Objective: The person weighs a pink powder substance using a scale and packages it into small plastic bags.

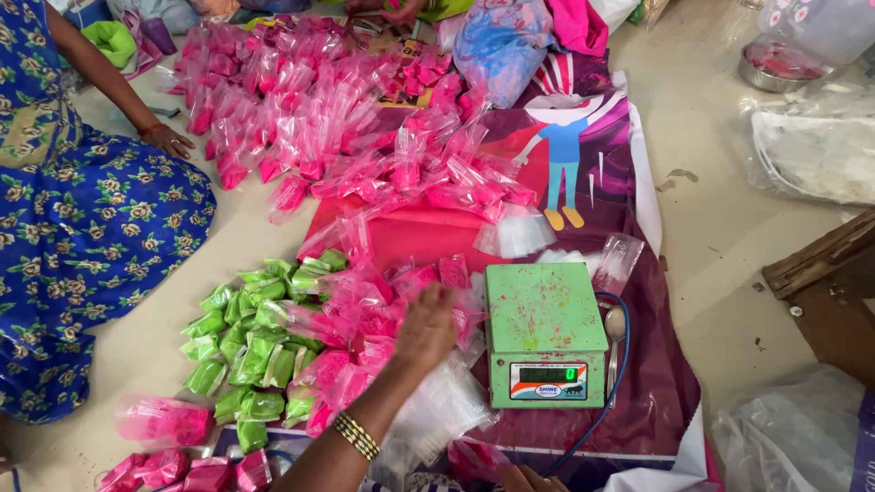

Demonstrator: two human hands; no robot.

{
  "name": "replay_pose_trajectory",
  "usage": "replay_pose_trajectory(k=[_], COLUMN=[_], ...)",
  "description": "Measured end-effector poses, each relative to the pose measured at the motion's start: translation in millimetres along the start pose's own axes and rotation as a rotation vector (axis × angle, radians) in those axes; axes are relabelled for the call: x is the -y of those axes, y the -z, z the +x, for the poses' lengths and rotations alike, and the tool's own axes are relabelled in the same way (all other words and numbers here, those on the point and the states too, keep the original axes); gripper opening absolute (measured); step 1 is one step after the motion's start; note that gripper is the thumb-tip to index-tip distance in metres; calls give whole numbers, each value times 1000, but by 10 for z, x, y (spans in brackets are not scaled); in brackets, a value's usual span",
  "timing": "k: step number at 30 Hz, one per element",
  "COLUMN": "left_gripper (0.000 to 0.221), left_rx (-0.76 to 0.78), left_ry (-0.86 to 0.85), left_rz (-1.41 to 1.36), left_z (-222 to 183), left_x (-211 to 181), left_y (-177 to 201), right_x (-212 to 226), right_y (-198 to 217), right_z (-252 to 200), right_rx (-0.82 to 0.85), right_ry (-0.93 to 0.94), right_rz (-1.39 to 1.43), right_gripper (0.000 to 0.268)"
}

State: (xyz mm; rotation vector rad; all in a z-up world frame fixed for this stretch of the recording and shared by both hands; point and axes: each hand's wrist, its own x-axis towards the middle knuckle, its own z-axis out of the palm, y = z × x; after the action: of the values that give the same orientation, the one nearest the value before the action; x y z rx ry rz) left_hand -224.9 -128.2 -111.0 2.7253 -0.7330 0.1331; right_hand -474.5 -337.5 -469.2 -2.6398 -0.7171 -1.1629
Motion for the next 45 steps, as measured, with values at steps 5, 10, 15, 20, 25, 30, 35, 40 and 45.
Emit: replay_pose_trajectory(k=[5,10,15,20,25,30,35,40,45], left_gripper=[59,39,12,17,16,16,15,16,45], left_rx=[-134,-162,-70,-187,-110,-159,-172,14,100], left_ry=[9,59,185,136,28,-1,23,79,37], left_rz=[-212,-135,-154,-323,-435,-372,-392,-355,-343], left_z=[-213,-60,-5,182,590,901,1089,1002,877], left_x=[-548,-245,382,67,-318,-714,-1005,-1409,-1471], left_y=[213,-138,-733,533,1331,1235,825,999,1112], right_x=[125,187,366,391,357,433,466,473,472], right_y=[698,1087,1779,2208,2692,2636,2698,2769,2851], right_z=[751,1217,2051,2540,3118,3100,3151,3257,3332], right_rx=[467,507,684,749,777,807,796,777,834], right_ry=[-338,-485,-677,-726,-679,-614,-601,-561,-579], right_rz=[160,166,152,299,492,438,435,488,496], right_gripper=[38,36,42,53,49,52,59,64,61])
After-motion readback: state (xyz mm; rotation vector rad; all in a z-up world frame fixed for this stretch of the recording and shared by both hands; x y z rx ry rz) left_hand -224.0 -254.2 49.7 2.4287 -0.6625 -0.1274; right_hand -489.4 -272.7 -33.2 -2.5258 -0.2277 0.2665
